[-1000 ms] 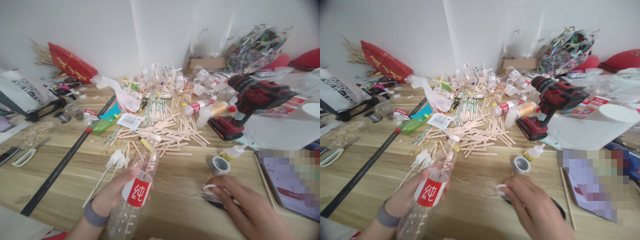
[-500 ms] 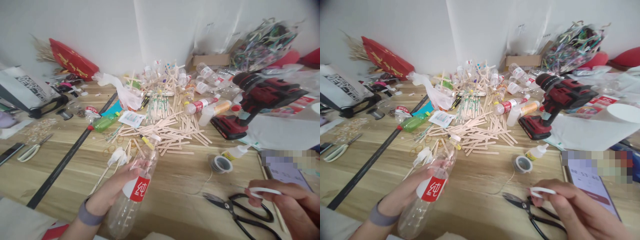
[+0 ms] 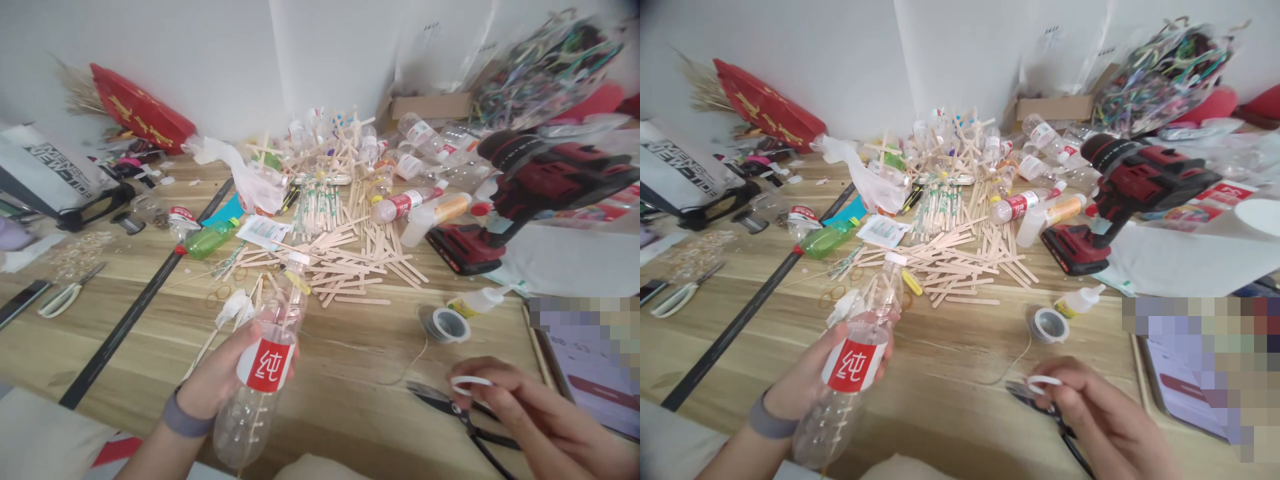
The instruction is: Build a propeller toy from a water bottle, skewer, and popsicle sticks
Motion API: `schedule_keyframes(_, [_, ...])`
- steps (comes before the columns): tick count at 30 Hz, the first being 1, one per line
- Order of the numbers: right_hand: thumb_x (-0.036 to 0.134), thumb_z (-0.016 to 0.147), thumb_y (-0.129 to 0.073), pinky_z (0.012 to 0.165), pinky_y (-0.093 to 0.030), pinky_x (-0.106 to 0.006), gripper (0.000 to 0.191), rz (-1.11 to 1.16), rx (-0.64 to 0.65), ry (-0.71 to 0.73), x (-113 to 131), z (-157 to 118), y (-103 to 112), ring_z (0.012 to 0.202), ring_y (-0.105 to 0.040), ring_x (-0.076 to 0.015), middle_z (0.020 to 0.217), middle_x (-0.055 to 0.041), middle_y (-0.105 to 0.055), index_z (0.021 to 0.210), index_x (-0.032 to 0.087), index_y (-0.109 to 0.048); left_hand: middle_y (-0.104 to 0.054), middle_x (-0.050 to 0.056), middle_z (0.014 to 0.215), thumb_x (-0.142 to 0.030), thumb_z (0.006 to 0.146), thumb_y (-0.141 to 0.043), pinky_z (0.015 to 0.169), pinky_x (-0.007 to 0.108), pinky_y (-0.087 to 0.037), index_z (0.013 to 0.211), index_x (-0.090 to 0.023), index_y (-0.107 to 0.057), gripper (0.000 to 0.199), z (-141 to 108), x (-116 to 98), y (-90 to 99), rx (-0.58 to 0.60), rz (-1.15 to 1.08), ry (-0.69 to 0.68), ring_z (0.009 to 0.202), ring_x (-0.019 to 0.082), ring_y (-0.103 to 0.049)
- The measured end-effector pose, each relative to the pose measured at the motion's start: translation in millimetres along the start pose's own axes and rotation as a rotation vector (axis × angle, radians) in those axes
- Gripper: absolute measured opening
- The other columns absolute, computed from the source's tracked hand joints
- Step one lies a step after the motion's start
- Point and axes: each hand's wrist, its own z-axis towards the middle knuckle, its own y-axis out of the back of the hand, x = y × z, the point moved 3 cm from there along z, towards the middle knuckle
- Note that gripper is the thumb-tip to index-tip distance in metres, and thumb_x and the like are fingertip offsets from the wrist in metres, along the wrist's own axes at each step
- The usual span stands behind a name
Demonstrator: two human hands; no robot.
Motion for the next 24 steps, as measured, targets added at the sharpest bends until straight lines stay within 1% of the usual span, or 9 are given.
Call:
schedule_keyframes(2, [0.036, 0.093, -0.052, 0.061, -0.062, -0.021, 0.024, 0.025, 0.110, 0.073, 13.8, 6.0, -10.0, 0.075, -0.074, -0.0196, 0.083, -0.0019, -0.075, 0.081, 0.028, -0.072, -0.071, 0.010, 0.088, -0.057, 0.075, -0.071, 0.062, 0.027, -0.050, 0.119, -0.015, -0.061, 0.063, 2.1, 0.3, -2.7, -0.009, 0.018, 0.020, 0.070, 0.020, -0.068])
schedule_keyframes(6, [0.036, 0.092, -0.056, 0.069, -0.061, -0.021, 0.019, 0.112, 0.119, 0.076, 28.2, 11.4, -23.2, 0.083, -0.075, -0.0185, 0.093, -0.0021, -0.076, 0.081, 0.028, -0.070, -0.070, 0.009, 0.093, -0.055, 0.068, -0.078, 0.066, 0.030, -0.052, 0.118, -0.017, -0.062, 0.065, 7.1, 2.5, -6.3, 0.003, 0.015, 0.052, 0.074, 0.020, -0.067])
schedule_keyframes(9, [0.040, 0.091, -0.056, 0.080, -0.060, -0.031, 0.029, 0.249, 0.201, 0.002, 32.0, 10.5, -36.1, 0.100, -0.071, -0.0235, 0.111, -0.0049, -0.074, 0.068, 0.024, -0.063, -0.070, 0.007, 0.097, -0.053, 0.063, -0.082, 0.067, 0.030, -0.051, 0.118, -0.019, -0.062, 0.068, 12.2, 5.1, -4.9, -0.007, 0.059, 0.060, 0.073, 0.018, -0.065])
schedule_keyframes(11, [0.045, 0.091, -0.056, 0.086, -0.059, -0.038, 0.036, 0.412, 0.237, -0.033, 33.7, 10.5, -45.4, 0.111, -0.067, -0.0275, 0.112, -0.0056, -0.074, 0.063, 0.023, -0.056, -0.070, 0.006, 0.097, -0.052, 0.063, -0.083, 0.068, 0.027, -0.049, 0.118, -0.020, -0.063, 0.067, 15.7, 6.8, -3.4, -0.020, 0.137, 0.063, 0.077, 0.017, -0.064])
schedule_keyframes(13, [0.050, 0.090, -0.055, 0.086, -0.058, -0.043, 0.041, 0.650, 0.257, -0.050, 36.2, 12.6, -54.7, 0.101, -0.070, -0.0272, 0.090, -0.0046, -0.076, 0.061, 0.022, -0.049, -0.070, 0.004, 0.096, -0.054, 0.061, -0.083, 0.070, 0.025, -0.046, 0.118, -0.021, -0.062, 0.069, 18.5, 8.6, -2.8, -0.032, 0.218, 0.084, 0.082, 0.018, -0.064])
schedule_keyframes(16, [0.050, 0.093, -0.049, 0.064, -0.060, -0.035, 0.041, 0.826, 0.268, -0.130, 40.7, 20.2, -64.9, 0.054, -0.064, -0.0160, 0.057, 0.0022, -0.061, 0.064, 0.023, -0.044, -0.070, 0.005, 0.097, -0.060, 0.059, -0.081, 0.072, 0.028, -0.044, 0.122, -0.022, -0.059, 0.078, 20.5, 9.8, -4.6, -0.050, 0.343, 0.128, 0.087, 0.022, -0.064])
schedule_keyframes(19, [0.037, 0.096, -0.049, 0.044, -0.047, -0.023, 0.032, 0.428, 0.078, -0.079, 48.9, 31.8, -59.8, 0.048, -0.055, -0.0129, 0.058, 0.0010, -0.058, 0.068, 0.022, -0.053, -0.070, 0.006, 0.101, -0.063, 0.062, -0.078, 0.079, 0.032, -0.043, 0.127, -0.022, -0.055, 0.080, 20.1, 7.7, -9.5, -0.053, 0.461, 0.138, 0.096, 0.026, -0.062])
schedule_keyframes(22, [0.018, 0.094, -0.052, 0.060, -0.052, -0.025, 0.015, -0.074, -0.127, 0.281, 66.9, 39.2, -52.5, 0.074, -0.068, -0.0168, 0.096, -0.0116, -0.072, 0.083, 0.020, -0.062, -0.068, 0.006, 0.105, -0.062, 0.065, -0.076, 0.084, 0.035, -0.041, 0.126, -0.022, -0.055, 0.077, 18.9, 5.1, -16.5, -0.032, 0.567, 0.147, 0.100, 0.028, -0.059])
schedule_keyframes(24, [0.011, 0.093, -0.048, 0.068, -0.053, -0.027, 0.016, -0.269, -0.139, 0.496, 73.5, 40.4, -56.7, 0.083, -0.070, -0.0181, 0.126, -0.0196, -0.064, 0.090, 0.018, -0.062, -0.067, 0.007, 0.108, -0.062, 0.065, -0.076, 0.086, 0.035, -0.040, 0.124, -0.021, -0.056, 0.075, 17.9, 3.6, -20.6, -0.021, 0.618, 0.136, 0.102, 0.028, -0.058])
